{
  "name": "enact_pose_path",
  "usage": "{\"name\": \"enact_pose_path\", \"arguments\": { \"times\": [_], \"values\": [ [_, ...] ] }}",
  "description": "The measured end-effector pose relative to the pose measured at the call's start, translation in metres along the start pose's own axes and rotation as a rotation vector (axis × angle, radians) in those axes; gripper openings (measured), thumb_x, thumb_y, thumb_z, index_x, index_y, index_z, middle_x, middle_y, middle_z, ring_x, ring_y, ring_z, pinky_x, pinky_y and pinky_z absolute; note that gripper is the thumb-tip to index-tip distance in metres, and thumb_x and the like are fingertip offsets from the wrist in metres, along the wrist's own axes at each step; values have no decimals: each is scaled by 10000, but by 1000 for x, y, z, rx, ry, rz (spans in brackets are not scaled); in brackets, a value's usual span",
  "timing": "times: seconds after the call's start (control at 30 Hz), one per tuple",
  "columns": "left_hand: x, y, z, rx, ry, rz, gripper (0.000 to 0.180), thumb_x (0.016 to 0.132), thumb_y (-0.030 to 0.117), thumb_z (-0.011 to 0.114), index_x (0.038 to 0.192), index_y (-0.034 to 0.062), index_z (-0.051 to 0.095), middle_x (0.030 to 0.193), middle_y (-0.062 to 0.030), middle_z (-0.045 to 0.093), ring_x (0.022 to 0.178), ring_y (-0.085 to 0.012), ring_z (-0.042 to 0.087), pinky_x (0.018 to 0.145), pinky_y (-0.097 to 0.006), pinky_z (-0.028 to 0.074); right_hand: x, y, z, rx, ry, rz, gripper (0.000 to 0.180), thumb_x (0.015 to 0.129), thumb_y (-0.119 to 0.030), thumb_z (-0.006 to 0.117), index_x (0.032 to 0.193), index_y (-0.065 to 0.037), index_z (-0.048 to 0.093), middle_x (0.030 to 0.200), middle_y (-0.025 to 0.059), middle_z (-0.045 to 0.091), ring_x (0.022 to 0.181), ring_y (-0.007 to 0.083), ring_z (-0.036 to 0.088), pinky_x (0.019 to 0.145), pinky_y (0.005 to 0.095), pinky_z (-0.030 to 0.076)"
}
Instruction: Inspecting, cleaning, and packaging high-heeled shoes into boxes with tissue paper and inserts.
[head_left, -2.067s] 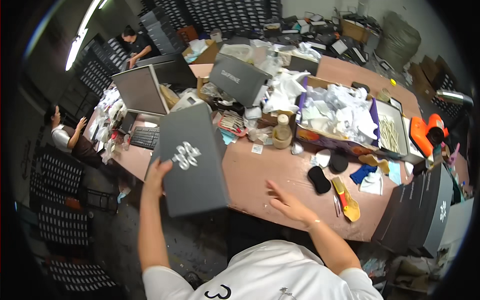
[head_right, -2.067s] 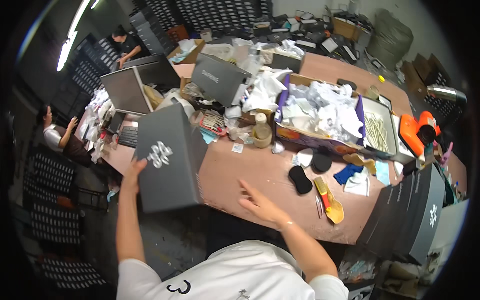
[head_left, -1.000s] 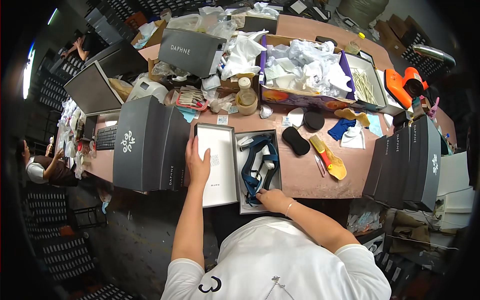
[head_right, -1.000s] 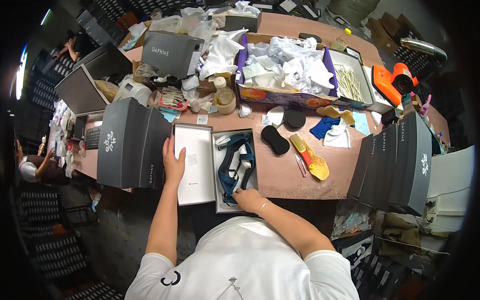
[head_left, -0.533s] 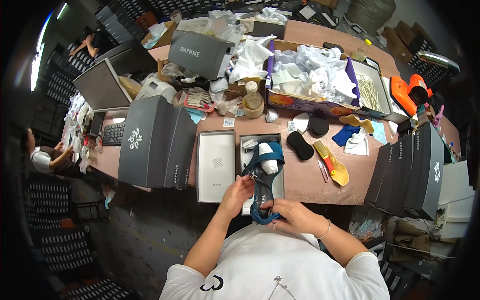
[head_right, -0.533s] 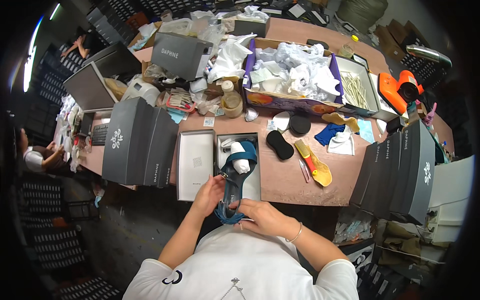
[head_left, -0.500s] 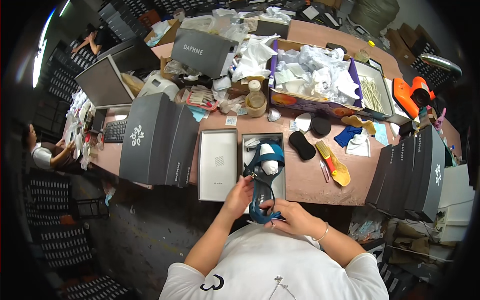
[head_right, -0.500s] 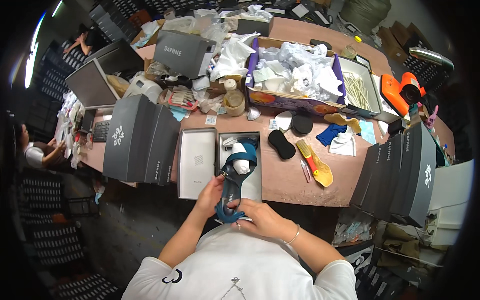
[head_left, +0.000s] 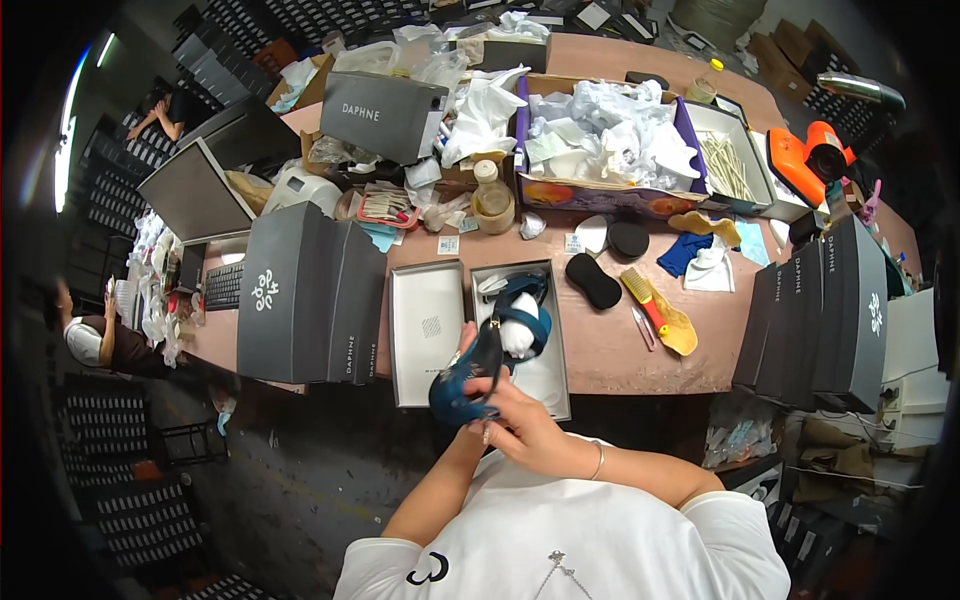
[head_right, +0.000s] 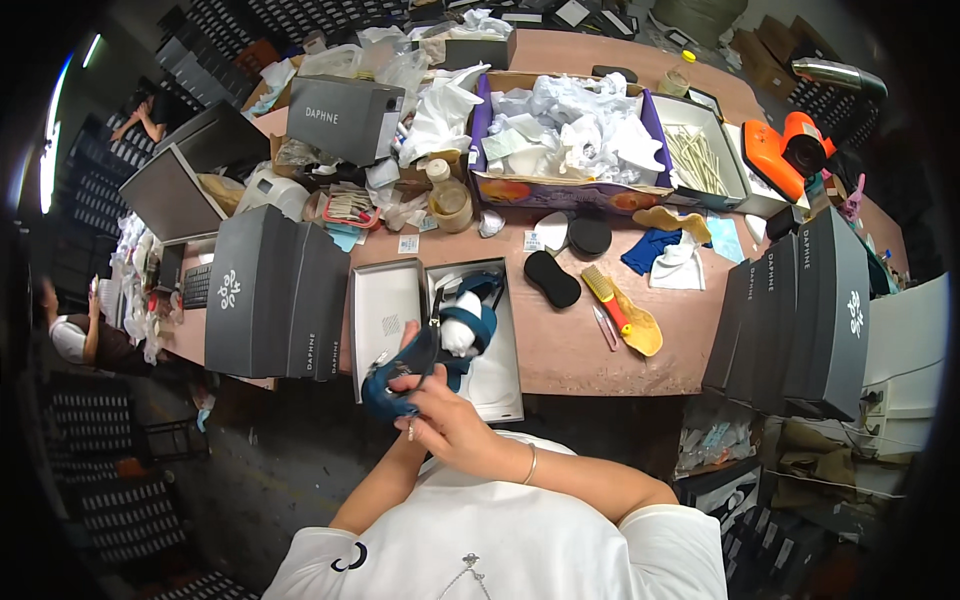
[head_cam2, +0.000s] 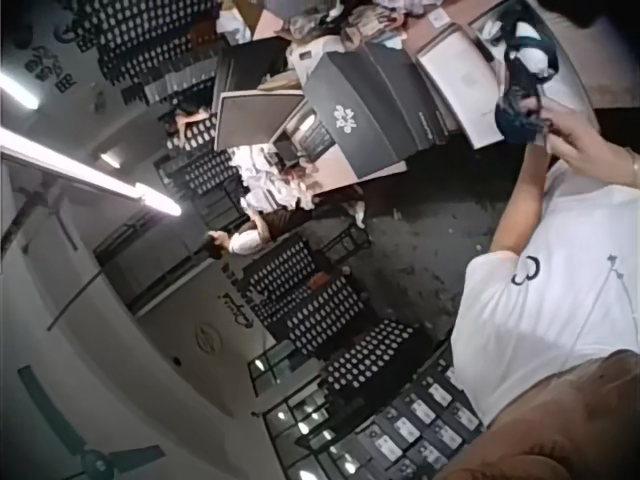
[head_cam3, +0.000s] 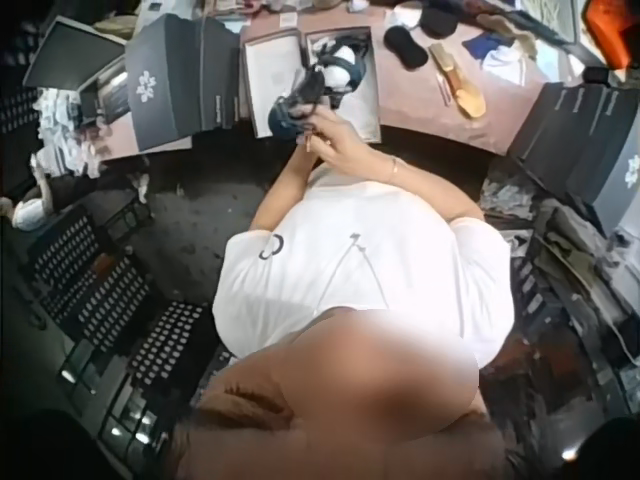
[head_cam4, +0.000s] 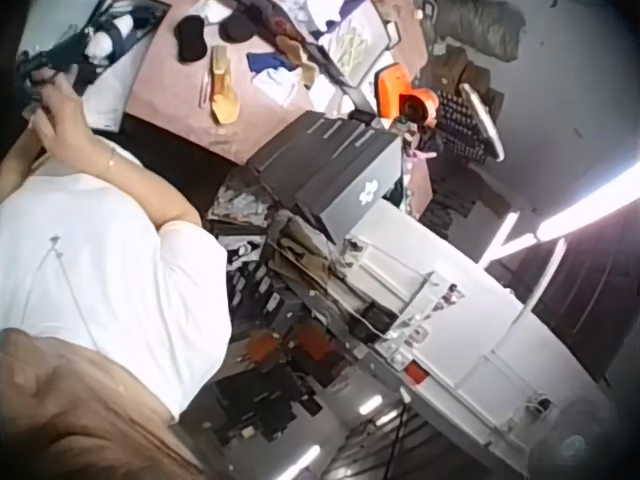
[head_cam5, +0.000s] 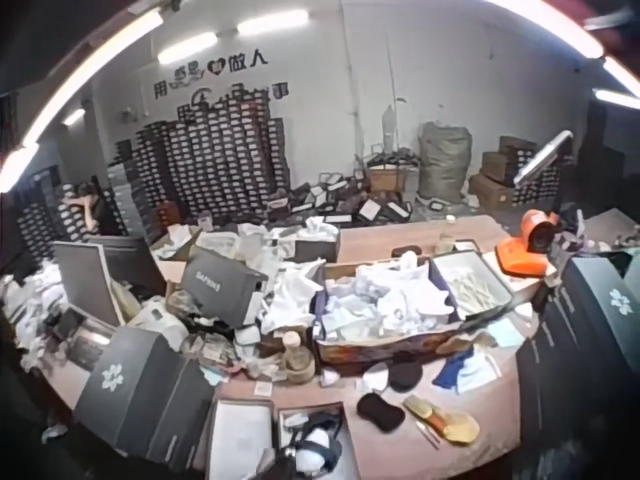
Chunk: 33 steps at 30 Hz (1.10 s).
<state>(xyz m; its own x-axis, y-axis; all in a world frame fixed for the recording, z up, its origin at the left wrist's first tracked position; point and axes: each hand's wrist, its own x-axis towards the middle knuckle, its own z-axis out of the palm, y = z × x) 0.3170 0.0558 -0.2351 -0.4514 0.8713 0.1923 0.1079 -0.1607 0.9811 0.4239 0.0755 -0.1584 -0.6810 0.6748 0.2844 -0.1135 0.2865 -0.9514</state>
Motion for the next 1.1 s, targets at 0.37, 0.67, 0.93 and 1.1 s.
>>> {"name": "enact_pose_path", "arguments": {
  "times": [0.37,0.67,0.93,1.1],
  "values": [
    [22,16,-22,-189,-133,-265,419,975,234,300,1227,-54,469,1170,-170,599,1015,-247,616,903,-363,485,0,21,-62,-305,-151,221,471,811,-180,704,1244,-74,553,1239,185,504,1075,352,527,883,404,460],
    [15,-2,-14,-819,-128,-878,497,1010,478,297,1226,65,469,1088,-95,602,1002,-202,605,873,-343,510,-20,37,-47,-635,-90,119,497,786,-128,702,1254,-102,537,1160,152,522,1055,339,522,894,409,422],
    [-2,-26,-22,-892,-220,-932,474,1000,454,299,1227,91,504,1129,-52,597,981,-160,616,866,-326,519,-8,67,-23,-460,15,190,540,777,-82,683,1287,-64,505,1193,159,548,1080,330,532,887,416,408],
    [10,-17,-34,-992,-216,-1143,406,977,299,348,1267,68,512,1188,-98,600,1061,-215,606,932,-366,491,-11,62,-51,-367,-268,45,570,698,49,608,1248,-77,532,1179,131,573,1109,299,528,940,400,391]
  ]
}}
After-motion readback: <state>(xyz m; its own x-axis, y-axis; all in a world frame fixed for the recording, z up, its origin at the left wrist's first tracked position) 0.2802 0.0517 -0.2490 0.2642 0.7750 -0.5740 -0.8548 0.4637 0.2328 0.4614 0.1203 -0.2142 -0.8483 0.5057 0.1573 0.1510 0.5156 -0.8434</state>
